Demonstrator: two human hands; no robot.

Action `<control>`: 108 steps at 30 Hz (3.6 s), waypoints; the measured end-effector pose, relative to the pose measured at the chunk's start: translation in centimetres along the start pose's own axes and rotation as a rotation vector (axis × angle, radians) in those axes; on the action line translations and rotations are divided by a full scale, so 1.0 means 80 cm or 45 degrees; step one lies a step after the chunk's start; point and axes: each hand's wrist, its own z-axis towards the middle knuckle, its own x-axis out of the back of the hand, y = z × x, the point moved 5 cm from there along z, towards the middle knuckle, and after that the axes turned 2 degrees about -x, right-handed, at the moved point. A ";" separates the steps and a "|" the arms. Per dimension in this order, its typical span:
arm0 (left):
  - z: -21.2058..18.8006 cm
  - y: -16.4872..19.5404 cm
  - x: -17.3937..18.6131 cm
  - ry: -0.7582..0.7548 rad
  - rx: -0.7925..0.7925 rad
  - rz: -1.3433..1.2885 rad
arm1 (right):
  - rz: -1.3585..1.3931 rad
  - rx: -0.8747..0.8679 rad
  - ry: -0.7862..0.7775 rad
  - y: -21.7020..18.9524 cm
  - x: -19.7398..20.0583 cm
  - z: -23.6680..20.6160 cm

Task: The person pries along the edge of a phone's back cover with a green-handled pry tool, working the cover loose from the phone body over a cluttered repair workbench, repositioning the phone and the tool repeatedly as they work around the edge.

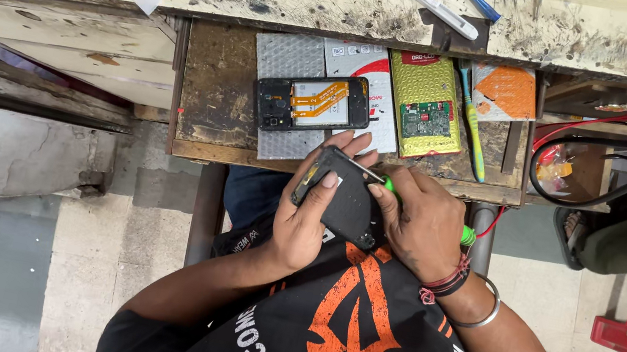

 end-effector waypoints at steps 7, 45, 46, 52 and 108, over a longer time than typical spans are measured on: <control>0.000 0.000 0.001 0.001 0.003 -0.008 | 0.023 -0.007 0.002 0.000 -0.001 0.000; 0.001 0.008 -0.004 -0.086 0.004 0.098 | -0.031 0.107 -0.003 -0.011 0.007 0.006; 0.001 0.008 -0.004 -0.087 0.006 0.089 | -0.031 0.098 0.002 -0.011 0.007 0.006; 0.000 0.007 -0.003 -0.094 -0.007 0.130 | -0.036 0.106 -0.008 -0.013 0.007 0.006; 0.002 -0.021 0.012 0.117 0.069 -0.005 | 0.353 -0.108 -0.012 0.021 0.047 0.013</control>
